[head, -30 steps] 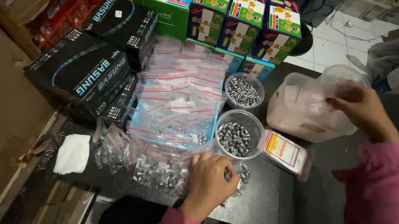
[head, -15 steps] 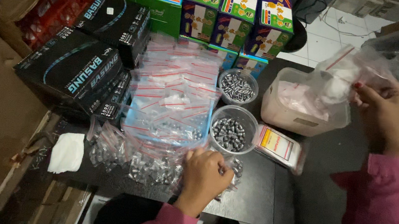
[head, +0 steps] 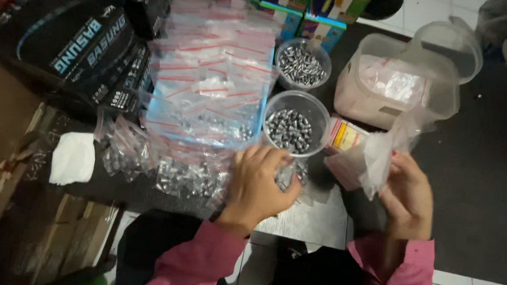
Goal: The person repeatedly scoops small metallic cylindrical objects from a clear plastic container into small zip-lock bags, seals each bag, and places it on a growing stack. The workspace includes boxes of fishing line and additional empty bags.
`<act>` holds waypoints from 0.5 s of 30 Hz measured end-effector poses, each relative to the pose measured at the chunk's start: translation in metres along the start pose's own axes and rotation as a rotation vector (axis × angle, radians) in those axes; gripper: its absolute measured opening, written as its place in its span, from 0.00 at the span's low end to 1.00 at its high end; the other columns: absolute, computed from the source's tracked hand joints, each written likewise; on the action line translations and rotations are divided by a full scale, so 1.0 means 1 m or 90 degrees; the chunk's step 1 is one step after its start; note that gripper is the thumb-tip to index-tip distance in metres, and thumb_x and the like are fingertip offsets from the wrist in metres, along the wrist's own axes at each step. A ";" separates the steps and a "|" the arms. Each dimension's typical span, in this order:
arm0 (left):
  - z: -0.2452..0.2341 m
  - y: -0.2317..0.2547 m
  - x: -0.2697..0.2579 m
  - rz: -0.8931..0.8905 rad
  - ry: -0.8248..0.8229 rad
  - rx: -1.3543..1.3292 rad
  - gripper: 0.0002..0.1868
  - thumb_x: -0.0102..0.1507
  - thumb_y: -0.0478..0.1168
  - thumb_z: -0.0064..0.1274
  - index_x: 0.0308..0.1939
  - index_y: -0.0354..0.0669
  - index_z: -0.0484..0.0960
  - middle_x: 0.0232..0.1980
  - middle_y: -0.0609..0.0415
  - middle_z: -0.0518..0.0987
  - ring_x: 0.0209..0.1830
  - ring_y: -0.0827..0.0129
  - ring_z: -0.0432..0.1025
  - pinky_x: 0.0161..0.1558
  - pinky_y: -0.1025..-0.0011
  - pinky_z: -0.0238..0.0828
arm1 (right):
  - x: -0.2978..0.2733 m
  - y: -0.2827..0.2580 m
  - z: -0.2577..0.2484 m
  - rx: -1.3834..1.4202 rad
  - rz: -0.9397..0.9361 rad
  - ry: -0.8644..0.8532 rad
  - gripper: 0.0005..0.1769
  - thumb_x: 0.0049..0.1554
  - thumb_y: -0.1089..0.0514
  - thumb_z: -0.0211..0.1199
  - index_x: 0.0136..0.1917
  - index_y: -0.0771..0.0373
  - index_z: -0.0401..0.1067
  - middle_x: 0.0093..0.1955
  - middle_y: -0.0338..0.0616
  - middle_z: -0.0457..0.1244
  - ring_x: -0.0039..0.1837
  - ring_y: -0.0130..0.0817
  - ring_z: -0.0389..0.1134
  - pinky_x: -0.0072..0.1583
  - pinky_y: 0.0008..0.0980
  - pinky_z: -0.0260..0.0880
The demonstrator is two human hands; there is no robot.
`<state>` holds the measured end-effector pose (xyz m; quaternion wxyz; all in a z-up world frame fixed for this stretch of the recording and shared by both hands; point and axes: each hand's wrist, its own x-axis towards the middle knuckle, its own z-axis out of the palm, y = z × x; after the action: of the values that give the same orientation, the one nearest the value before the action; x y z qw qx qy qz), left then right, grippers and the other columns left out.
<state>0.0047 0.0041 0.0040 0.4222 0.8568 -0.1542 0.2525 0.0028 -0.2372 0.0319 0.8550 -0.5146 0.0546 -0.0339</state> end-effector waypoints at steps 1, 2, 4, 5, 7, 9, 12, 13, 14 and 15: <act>0.001 0.005 -0.002 -0.003 -0.003 0.002 0.14 0.38 0.46 0.55 0.27 0.53 0.74 0.24 0.61 0.72 0.30 0.61 0.69 0.38 0.63 0.61 | -0.002 0.006 -0.002 0.002 0.004 0.001 0.10 0.49 0.65 0.58 0.47 0.63 0.66 0.39 0.41 0.63 0.39 0.28 0.66 0.44 0.25 0.68; 0.004 0.011 -0.003 0.010 0.031 -0.083 0.16 0.39 0.44 0.54 0.31 0.52 0.75 0.29 0.60 0.73 0.32 0.62 0.69 0.39 0.65 0.63 | -0.003 0.010 -0.005 0.018 0.034 0.035 0.04 0.51 0.64 0.57 0.42 0.62 0.66 0.37 0.41 0.62 0.39 0.30 0.65 0.44 0.29 0.68; 0.004 0.026 -0.003 0.019 0.066 -0.168 0.18 0.40 0.43 0.54 0.35 0.50 0.76 0.33 0.59 0.74 0.34 0.62 0.70 0.40 0.67 0.64 | -0.005 0.015 -0.001 0.033 0.068 0.068 0.03 0.52 0.63 0.56 0.36 0.61 0.67 0.36 0.41 0.60 0.38 0.32 0.64 0.44 0.33 0.68; 0.001 0.035 -0.001 0.037 0.054 -0.212 0.24 0.43 0.43 0.54 0.44 0.43 0.73 0.43 0.49 0.72 0.42 0.53 0.69 0.45 0.61 0.63 | -0.007 0.015 0.006 0.044 0.082 0.068 0.02 0.52 0.63 0.56 0.37 0.62 0.67 0.36 0.42 0.60 0.39 0.33 0.65 0.45 0.34 0.68; 0.000 0.048 0.002 0.058 0.044 -0.255 0.31 0.47 0.43 0.54 0.52 0.35 0.70 0.52 0.40 0.71 0.49 0.45 0.68 0.50 0.54 0.63 | -0.007 0.015 0.014 0.056 0.095 0.065 0.02 0.51 0.62 0.57 0.37 0.63 0.68 0.36 0.43 0.61 0.39 0.34 0.65 0.45 0.35 0.69; 0.003 0.054 0.002 0.026 -0.075 -0.368 0.36 0.53 0.44 0.51 0.60 0.27 0.60 0.59 0.27 0.65 0.59 0.33 0.60 0.60 0.41 0.52 | -0.006 0.016 0.018 0.096 0.134 0.065 0.05 0.51 0.61 0.58 0.39 0.66 0.69 0.38 0.48 0.63 0.40 0.37 0.67 0.45 0.39 0.69; 0.033 0.051 -0.014 -0.159 -0.122 -0.454 0.23 0.54 0.39 0.55 0.53 0.38 0.75 0.41 0.44 0.79 0.45 0.51 0.73 0.44 0.62 0.70 | -0.007 0.018 0.013 0.141 0.170 0.074 0.09 0.50 0.59 0.60 0.41 0.68 0.70 0.39 0.52 0.65 0.40 0.41 0.69 0.46 0.42 0.70; 0.037 0.047 -0.019 -0.159 -0.126 -0.453 0.23 0.54 0.39 0.55 0.53 0.38 0.75 0.41 0.44 0.79 0.45 0.51 0.73 0.44 0.62 0.70 | 0.000 0.023 -0.002 0.144 0.169 0.076 0.09 0.50 0.59 0.60 0.41 0.68 0.70 0.39 0.52 0.65 0.40 0.41 0.69 0.46 0.42 0.70; 0.041 0.044 -0.024 -0.247 -0.134 -0.478 0.19 0.53 0.38 0.54 0.49 0.41 0.77 0.38 0.47 0.80 0.42 0.58 0.75 0.43 0.66 0.71 | 0.006 0.029 -0.017 0.122 0.189 0.085 0.07 0.51 0.60 0.59 0.43 0.66 0.70 0.40 0.48 0.65 0.43 0.37 0.68 0.49 0.41 0.69; 0.045 0.040 -0.029 -0.336 -0.140 -0.501 0.16 0.52 0.37 0.54 0.45 0.44 0.80 0.35 0.49 0.81 0.39 0.65 0.76 0.41 0.71 0.72 | 0.012 0.035 -0.033 0.099 0.208 0.094 0.07 0.51 0.60 0.58 0.44 0.63 0.71 0.41 0.44 0.65 0.45 0.33 0.68 0.52 0.39 0.68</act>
<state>-0.0251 -0.0544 -0.0098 0.7450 0.6636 -0.0596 -0.0329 0.0105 -0.2507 -0.0148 0.8801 -0.4273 0.1968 0.0638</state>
